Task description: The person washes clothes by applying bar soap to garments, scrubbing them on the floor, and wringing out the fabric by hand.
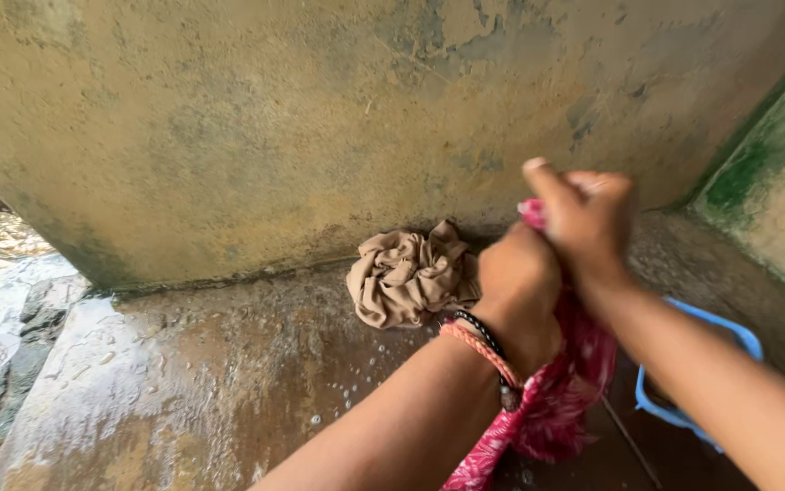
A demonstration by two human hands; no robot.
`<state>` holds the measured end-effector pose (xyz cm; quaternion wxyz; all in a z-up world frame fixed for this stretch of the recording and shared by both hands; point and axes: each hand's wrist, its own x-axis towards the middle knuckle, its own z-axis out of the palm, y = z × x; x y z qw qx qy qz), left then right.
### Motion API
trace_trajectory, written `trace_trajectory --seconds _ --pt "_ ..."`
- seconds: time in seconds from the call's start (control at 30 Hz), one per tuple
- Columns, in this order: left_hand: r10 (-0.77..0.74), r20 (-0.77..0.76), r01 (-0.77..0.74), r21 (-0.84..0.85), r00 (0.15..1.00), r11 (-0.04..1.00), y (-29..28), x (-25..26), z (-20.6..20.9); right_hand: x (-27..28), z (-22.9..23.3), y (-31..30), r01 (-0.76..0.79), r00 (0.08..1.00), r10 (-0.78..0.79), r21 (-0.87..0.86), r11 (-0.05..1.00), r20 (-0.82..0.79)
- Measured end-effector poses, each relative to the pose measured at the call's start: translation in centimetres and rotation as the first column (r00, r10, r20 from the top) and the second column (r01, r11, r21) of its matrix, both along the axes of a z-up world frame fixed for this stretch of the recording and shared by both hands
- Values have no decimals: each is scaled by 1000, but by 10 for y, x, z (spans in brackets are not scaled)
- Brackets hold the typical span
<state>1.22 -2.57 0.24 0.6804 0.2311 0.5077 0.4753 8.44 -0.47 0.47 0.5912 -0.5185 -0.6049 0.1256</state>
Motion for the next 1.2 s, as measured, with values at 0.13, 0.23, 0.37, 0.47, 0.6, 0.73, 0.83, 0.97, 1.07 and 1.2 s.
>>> trace_trajectory --seconds 0.13,0.23,0.37,0.47,0.6,0.73,0.83,0.97,1.07,1.2 --pt "-8 -85 10 19 996 1000 4 -13 -4 1 -16 -17 -55 998 57 -82 995 24" --pt "184 -237 -77 396 954 915 11 -24 -7 -19 -21 -34 -412 854 332 -131 902 -400" --pt "466 -479 47 733 743 679 19 -16 -19 -19 -7 -30 -356 904 342 -9 935 -257" --pt "121 -258 114 737 958 666 8 -7 -35 -15 10 -19 -369 830 371 89 925 -418" --pt "-596 8 416 709 803 570 -10 -31 -60 -7 48 -7 -37 846 -34 -122 992 -532" --pt "-545 -402 668 568 735 481 -14 -65 -85 19 64 8 36 684 -185 -220 975 -706" --pt "-575 -444 726 399 687 560 -8 -80 -105 57 59 19 23 627 -69 -70 997 -776" --pt "-319 -571 597 405 756 692 1 -86 -106 89 12 22 13 662 -91 -110 994 -744" --pt "-73 -591 466 547 803 696 18 -82 -87 92 -28 10 103 988 -140 -412 905 -61" --pt "153 -797 567 536 585 625 36 -58 -52 85 -25 -11 -462 744 600 -421 780 296"
